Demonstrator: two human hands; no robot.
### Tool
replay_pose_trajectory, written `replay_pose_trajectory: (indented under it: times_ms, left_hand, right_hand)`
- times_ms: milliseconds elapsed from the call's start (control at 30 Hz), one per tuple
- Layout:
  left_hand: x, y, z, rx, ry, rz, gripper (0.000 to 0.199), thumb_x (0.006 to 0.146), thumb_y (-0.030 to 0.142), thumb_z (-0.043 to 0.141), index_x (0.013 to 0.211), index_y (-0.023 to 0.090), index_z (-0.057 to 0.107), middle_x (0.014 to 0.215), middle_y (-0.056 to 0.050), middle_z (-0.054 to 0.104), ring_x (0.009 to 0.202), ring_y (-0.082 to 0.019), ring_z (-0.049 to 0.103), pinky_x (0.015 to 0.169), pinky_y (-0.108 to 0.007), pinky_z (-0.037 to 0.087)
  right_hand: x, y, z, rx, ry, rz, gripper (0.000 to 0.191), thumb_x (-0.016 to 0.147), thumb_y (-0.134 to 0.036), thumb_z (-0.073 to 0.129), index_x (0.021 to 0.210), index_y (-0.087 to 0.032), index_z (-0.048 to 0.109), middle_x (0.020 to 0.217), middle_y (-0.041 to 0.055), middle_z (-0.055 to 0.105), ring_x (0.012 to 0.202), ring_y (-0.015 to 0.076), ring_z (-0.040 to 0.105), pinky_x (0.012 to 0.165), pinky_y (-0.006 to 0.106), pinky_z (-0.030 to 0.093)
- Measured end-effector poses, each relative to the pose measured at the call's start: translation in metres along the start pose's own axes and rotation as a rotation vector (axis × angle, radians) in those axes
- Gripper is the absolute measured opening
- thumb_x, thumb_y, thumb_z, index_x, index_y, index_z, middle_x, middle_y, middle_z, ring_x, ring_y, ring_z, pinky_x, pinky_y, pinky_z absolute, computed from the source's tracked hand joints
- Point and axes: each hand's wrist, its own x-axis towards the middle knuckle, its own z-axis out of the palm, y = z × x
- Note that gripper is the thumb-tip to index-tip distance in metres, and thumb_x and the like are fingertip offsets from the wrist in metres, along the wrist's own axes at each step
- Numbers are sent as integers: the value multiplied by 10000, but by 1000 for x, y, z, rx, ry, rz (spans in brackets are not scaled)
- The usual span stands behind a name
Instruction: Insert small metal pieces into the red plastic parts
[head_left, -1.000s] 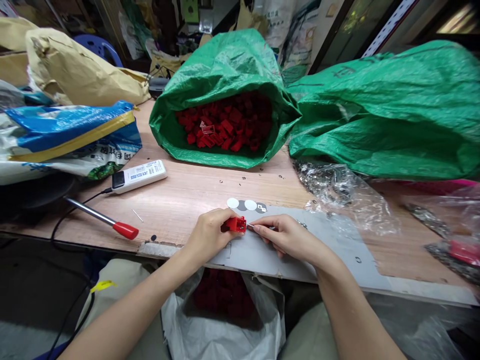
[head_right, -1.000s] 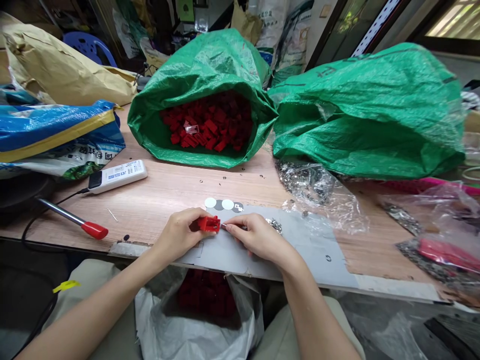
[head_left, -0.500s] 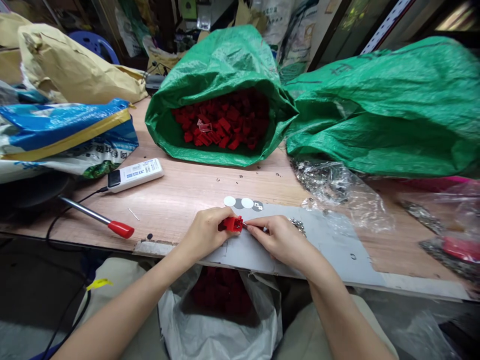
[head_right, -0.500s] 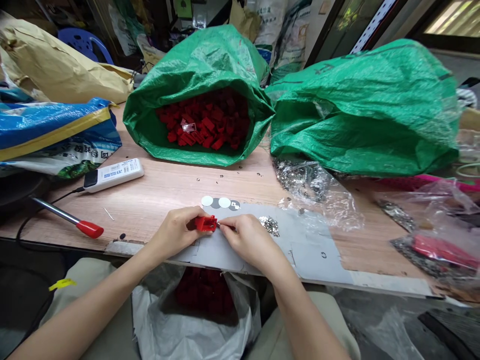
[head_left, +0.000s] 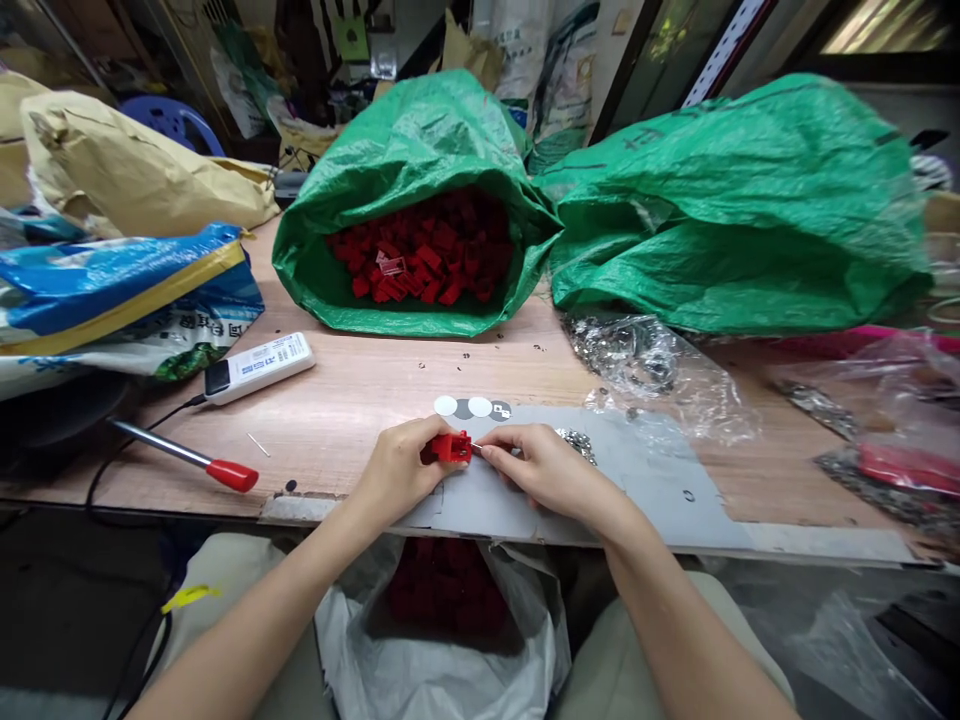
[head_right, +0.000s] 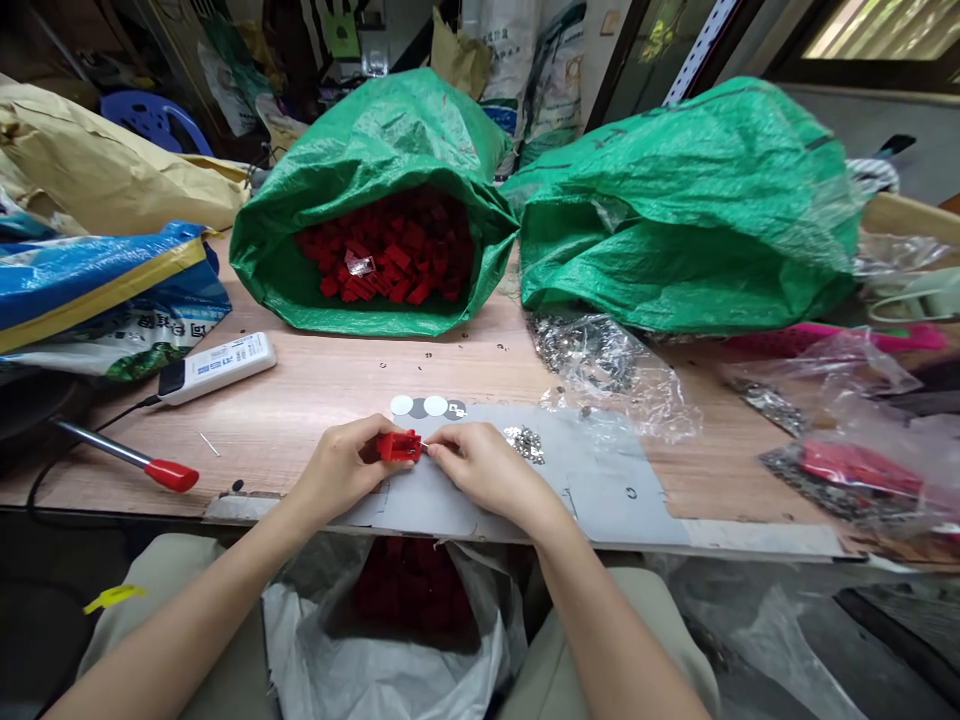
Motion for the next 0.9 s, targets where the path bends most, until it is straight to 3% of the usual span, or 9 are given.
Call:
replay_pose_trajectory:
  times_ms: [267,500,700,900]
  left_hand:
    - [1,0,0,26,-5,15,155,775,187,777,899,194,684,822,5,705,727,-145,619,656,-238,436]
    - [1,-2,3,70,0,60,117,798,197,750,859,196,650,772,15,660,687,-135,579,625,-233,410]
    - [2,0,4,105,6,113,101,837,188,696,809,194,599,753,14,624,680,-132,560,627,-237,392]
    - [3,0,3,99,-20,116,121,837,159,678,779,189,577,733,18,594,677,-130,543,627,-237,379]
  right_hand:
    - [3,1,3,2,8,32,276,915,-325,518,892,-194,759,619,14,642,528,153,560,527,250,406]
    - [5,-7,5,-109,48,48,248,890,-269,521,847,-201,755,681,36,693,670,201,634,583,266,425]
    - [8,-12,5,-182,26,67,242,880,-206,523,866,-193,764,877,63,761,807,221,665,673,278,425]
    - [12,-19,11,-316,47,76,201,870,-178,532,796,-182,718,804,70,734,756,209,635,635,278,370]
